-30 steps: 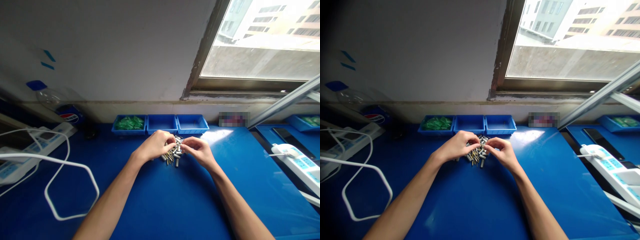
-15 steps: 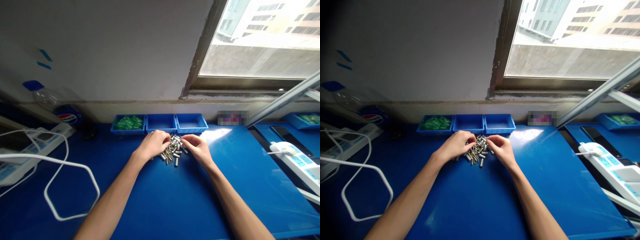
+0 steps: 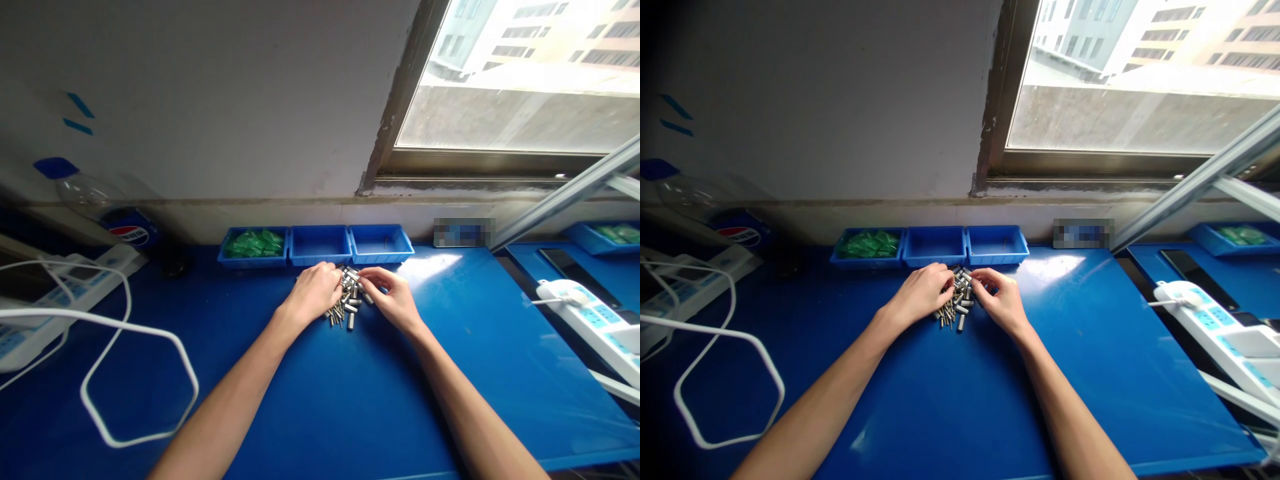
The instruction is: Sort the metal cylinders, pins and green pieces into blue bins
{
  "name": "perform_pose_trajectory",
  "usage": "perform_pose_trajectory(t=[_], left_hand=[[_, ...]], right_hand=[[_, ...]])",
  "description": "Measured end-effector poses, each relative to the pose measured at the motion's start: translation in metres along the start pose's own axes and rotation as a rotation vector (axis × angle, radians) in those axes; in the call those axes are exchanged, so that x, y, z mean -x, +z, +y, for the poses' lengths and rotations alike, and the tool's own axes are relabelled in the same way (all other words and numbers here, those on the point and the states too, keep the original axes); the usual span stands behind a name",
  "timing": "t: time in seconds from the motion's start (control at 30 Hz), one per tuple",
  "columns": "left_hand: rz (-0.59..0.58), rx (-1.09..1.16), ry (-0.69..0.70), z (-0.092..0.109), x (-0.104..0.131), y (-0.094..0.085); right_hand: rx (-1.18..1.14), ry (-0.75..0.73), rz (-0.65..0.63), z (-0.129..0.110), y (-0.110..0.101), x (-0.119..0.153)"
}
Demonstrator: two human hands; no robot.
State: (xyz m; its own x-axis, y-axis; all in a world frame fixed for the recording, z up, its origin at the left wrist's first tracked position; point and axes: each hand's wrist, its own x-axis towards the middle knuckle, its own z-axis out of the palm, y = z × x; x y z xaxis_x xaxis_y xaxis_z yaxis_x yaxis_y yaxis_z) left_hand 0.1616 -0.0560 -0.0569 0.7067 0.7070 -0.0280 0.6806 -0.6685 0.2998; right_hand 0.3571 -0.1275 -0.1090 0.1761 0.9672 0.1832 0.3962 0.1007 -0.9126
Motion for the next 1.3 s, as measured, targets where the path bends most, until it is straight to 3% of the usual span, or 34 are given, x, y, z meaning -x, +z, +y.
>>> perform_pose_trajectory(t=[0.13, 0.37, 0.53, 0.67, 0.8, 1.03, 1.3], left_hand=[[-0.001, 0.028, 0.022, -0.003, 0.001, -0.005], [0.048, 0.032, 0.126, 0.0, 0.002, -0.007], [0.122, 0.1, 0.076, 0.0, 0.001, -0.011], [0.071, 0.156, 0.046, -0.003, 0.003, -0.011], [0.015, 0.147, 0.076, 0.0, 0.003, -0.004], [0.033, 0.155, 0.069, 0.004, 0.001, 0.007], [0.163, 0.706, -0.022, -0.007, -0.002, -0.002]], right_hand=[[-0.039, 0.038, -0.01, 0.001, -0.001, 0.0], [-0.344, 0.193, -0.133, -0.004, -0.001, -0.001], [-0.379, 0.2, -0.028, -0.005, -0.004, -0.002], [-0.417, 0.051, 0.118, -0.005, -0.008, -0.003], [-0.371, 0.031, 0.125, -0.003, -0.01, -0.003], [-0.315, 0.067, 0.089, -0.003, -0.008, -0.003], [-0.291, 0.09, -0.007, -0.004, -0.005, -0.001]])
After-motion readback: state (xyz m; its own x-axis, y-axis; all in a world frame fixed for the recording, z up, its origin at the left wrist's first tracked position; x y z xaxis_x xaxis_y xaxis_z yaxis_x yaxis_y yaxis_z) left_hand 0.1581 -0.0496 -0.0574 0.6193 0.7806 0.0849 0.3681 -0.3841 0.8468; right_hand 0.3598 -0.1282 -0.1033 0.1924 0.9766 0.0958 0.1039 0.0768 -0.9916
